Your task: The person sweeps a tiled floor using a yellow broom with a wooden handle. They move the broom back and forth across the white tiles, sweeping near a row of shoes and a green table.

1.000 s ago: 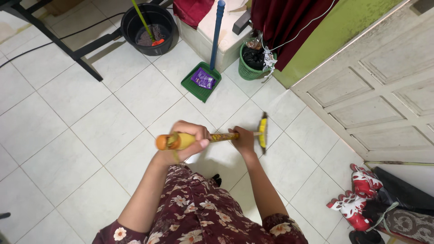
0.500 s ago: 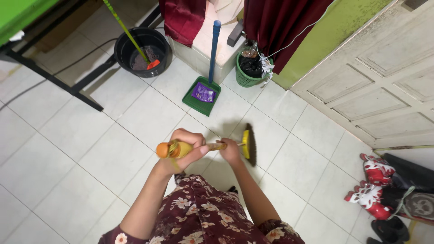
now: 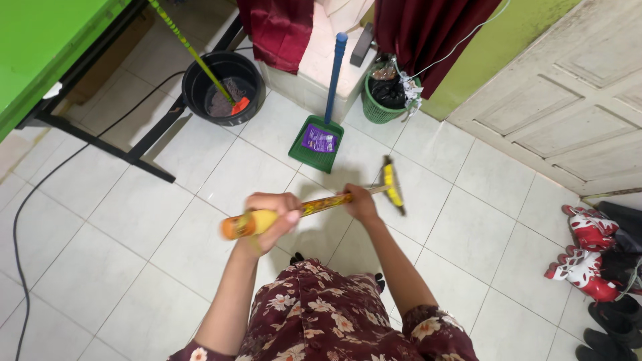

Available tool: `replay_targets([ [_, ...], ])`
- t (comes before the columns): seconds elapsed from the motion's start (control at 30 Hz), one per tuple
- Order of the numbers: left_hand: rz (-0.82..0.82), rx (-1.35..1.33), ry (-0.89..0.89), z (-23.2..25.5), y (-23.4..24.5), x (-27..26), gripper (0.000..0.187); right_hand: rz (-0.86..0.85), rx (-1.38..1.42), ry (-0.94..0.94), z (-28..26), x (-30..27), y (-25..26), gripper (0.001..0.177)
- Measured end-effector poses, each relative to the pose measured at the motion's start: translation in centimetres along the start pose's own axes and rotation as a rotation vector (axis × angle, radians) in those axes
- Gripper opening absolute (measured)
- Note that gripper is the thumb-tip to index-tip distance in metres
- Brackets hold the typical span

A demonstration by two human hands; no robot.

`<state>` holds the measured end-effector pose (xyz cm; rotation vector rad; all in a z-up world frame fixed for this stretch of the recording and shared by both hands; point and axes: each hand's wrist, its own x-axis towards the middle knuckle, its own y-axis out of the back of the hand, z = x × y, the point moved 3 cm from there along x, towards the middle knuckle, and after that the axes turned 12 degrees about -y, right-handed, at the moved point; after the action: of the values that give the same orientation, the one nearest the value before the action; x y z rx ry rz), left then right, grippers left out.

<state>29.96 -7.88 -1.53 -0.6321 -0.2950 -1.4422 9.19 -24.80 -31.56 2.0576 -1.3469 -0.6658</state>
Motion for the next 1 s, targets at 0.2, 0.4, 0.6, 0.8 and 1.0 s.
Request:
replay_targets([
  [0.2, -0.048, -0.136, 0.273, -5.4, 1.9, -3.4, 0.045, -0.08, -0.207, -0.276, 7.2, -0.8, -4.4, 0.016],
  [0.4, -0.086, -0.039, 0.164, -0.3, 5.9, -2.6, 0.051, -0.162, -0.074, -0.169, 0.0, -3.7, -9.4, 0.013],
  [0.6, -0.059, -0.033, -0.116, 6.0, 8.9, -0.2, 0.043, -0.25, 0.149, 0.039, -12.6, -4.8, -9.2, 0.018],
  [0.8, -0.042, 0.292, -0.173, 9.4, 7.1, 2.7, 0.035, -0.176, 0.077, 0.195, -19.6, -6.3, -1.6, 0.024],
  [1.0, -0.107, 0.46, -0.231, 9.7, 1.5, 4.9, 0.04, -0.017, 0.052, 0.348, -22.7, -9.5, 6.5, 0.029],
])
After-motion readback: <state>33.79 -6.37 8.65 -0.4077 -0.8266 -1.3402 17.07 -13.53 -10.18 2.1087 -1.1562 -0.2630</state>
